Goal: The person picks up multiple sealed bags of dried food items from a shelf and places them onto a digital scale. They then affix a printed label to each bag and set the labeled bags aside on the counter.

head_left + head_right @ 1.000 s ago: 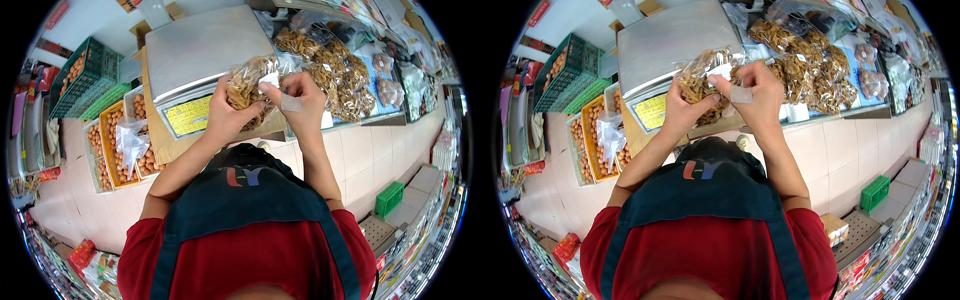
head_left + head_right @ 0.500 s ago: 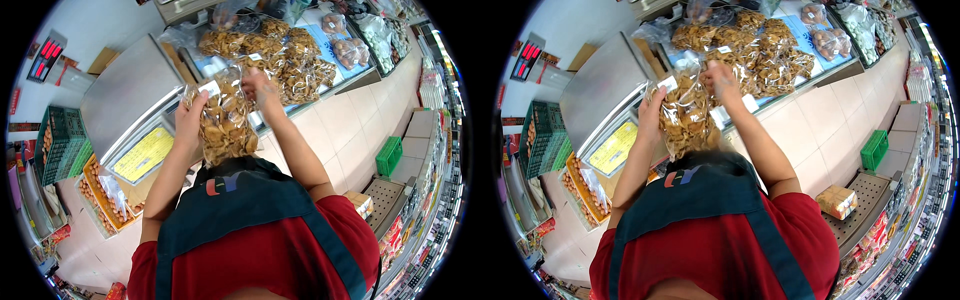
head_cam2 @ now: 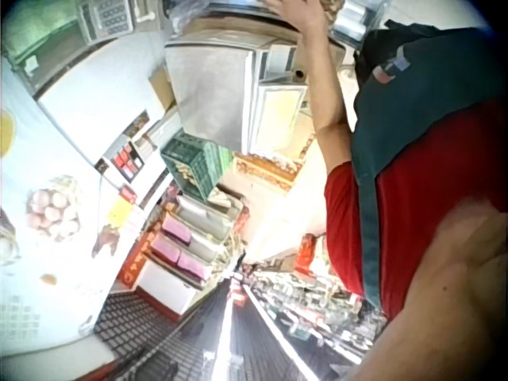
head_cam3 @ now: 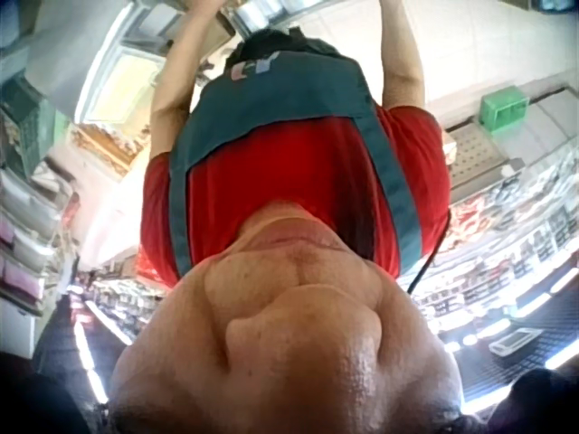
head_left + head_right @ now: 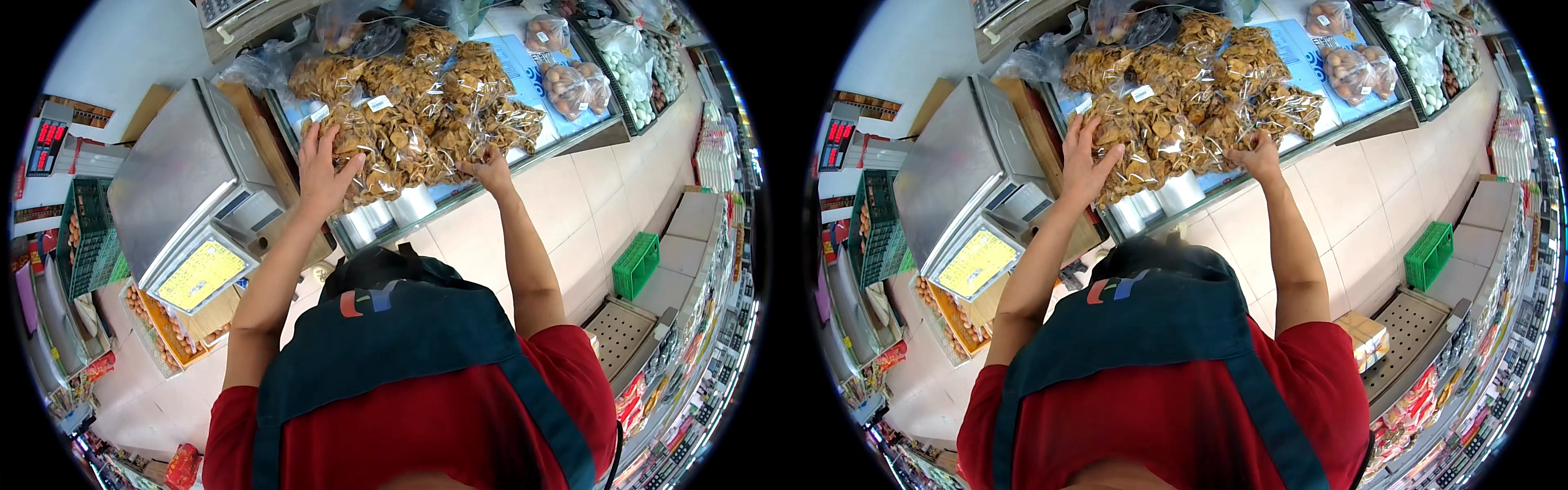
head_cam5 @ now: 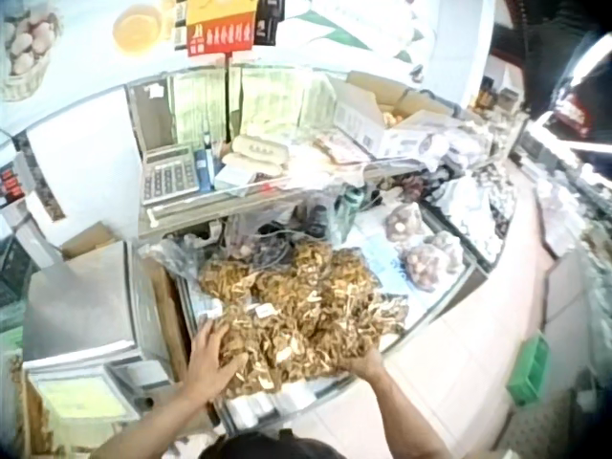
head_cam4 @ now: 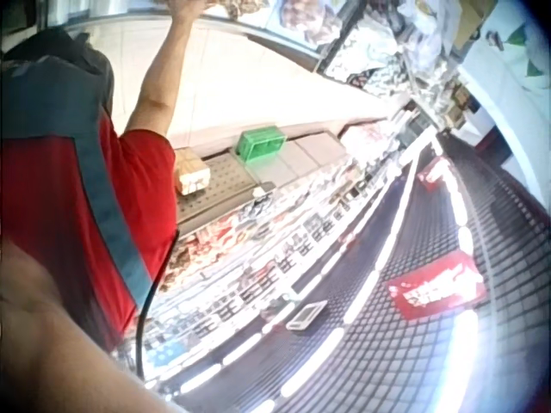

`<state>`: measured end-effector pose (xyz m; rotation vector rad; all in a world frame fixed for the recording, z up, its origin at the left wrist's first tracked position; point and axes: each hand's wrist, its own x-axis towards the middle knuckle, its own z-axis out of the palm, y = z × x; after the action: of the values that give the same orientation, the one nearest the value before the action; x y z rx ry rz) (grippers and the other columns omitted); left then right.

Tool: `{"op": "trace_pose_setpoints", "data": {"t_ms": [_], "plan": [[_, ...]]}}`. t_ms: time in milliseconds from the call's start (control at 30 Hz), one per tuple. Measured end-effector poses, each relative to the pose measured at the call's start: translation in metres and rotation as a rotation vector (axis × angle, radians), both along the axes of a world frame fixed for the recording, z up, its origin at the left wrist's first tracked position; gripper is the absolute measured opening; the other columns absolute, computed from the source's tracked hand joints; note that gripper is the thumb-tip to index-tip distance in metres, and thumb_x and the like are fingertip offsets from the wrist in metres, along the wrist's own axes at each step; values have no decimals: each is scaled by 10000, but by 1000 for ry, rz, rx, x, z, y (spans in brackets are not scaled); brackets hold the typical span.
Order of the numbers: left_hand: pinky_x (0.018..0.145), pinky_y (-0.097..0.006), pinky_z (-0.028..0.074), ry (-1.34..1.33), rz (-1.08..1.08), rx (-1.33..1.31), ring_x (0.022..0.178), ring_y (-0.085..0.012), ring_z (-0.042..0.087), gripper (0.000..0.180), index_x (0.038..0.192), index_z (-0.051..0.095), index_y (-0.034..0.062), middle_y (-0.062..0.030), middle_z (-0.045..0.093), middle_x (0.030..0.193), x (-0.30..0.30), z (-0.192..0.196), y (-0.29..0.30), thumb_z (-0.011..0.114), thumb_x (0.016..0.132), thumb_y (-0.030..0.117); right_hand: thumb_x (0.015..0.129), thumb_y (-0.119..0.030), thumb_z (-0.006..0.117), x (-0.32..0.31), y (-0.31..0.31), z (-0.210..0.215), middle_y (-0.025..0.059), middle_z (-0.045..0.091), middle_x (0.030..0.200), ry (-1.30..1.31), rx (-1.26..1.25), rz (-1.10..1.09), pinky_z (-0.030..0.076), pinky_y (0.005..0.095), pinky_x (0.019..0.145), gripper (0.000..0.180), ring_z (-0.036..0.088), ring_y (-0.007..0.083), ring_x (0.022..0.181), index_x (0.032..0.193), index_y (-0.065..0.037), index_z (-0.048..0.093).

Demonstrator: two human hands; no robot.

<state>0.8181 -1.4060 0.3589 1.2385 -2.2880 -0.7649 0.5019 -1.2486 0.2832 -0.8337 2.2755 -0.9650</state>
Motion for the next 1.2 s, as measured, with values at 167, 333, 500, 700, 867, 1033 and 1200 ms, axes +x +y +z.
{"op": "trace_pose_setpoints", "data": {"t_ms": [167, 333, 500, 700, 867, 1033, 1200], "plan": [[1092, -446, 259, -71, 22, -17, 1328, -389, 286, 729, 1334, 438, 65, -224, 301, 1445, 0, 17, -4, 720, 761, 417, 619, -164, 865, -18, -4, 78, 57, 609, 879, 129, -146, 68, 470, 280, 752, 549, 560, 154, 822, 1028, 0, 537], [1058, -449, 322, 177, -265, 159, 1282, -362, 398, 931, 1371, 383, 51, -222, 419, 1377, -34, 89, 8, 812, 641, 438, 658, -68, 813, -22, -4, 215, 55, 638, 960, -345, -300, 332, 482, 260, 817, 471, 588, 116, 893, 1043, -32, 545], [1031, -389, 392, 333, -364, 684, 1190, -294, 516, 1058, 1383, 333, -13, -196, 525, 1273, -39, 126, 22, 881, 570, 386, 612, -151, 853, 21, -54, 215, 36, 582, 1135, -639, -330, 657, 428, 248, 899, 705, 539, 128, 1053, 1229, -61, 525], [911, -337, 461, 500, 501, 580, 1060, -195, 580, 739, 1309, 442, -17, -126, 599, 1160, 84, 138, -10, 781, 735, 303, 674, -482, 805, -49, -113, 75, 129, 564, 1154, -286, -79, -369, 482, 332, 762, 865, 553, 204, 949, 1311, -25, 438], [906, -321, 457, 853, 754, 546, 1055, -194, 592, 634, 1290, 496, -4, -118, 597, 1189, 230, 146, -75, 698, 820, 370, 675, -551, 780, -85, -145, 7, 81, 565, 1031, -649, 62, -661, 463, 349, 719, 700, 529, 203, 870, 1178, -129, 535], [866, -357, 481, 262, 863, 350, 1115, -209, 556, 855, 1351, 409, -43, -142, 563, 1220, 302, 146, -102, 736, 756, 476, 681, -491, 797, -97, -160, -12, 13, 554, 782, -885, -57, -548, 448, 403, 773, 414, 535, 243, 770, 881, -167, 633], [944, -370, 434, -17, 850, -188, 1146, -285, 536, 908, 1336, 407, -75, -214, 519, 1290, 327, 131, -90, 776, 706, 464, 784, -293, 686, -51, -143, 46, 45, 616, 929, -868, -414, -405, 542, 443, 685, 335, 595, 255, 824, 1066, -145, 581]]}}
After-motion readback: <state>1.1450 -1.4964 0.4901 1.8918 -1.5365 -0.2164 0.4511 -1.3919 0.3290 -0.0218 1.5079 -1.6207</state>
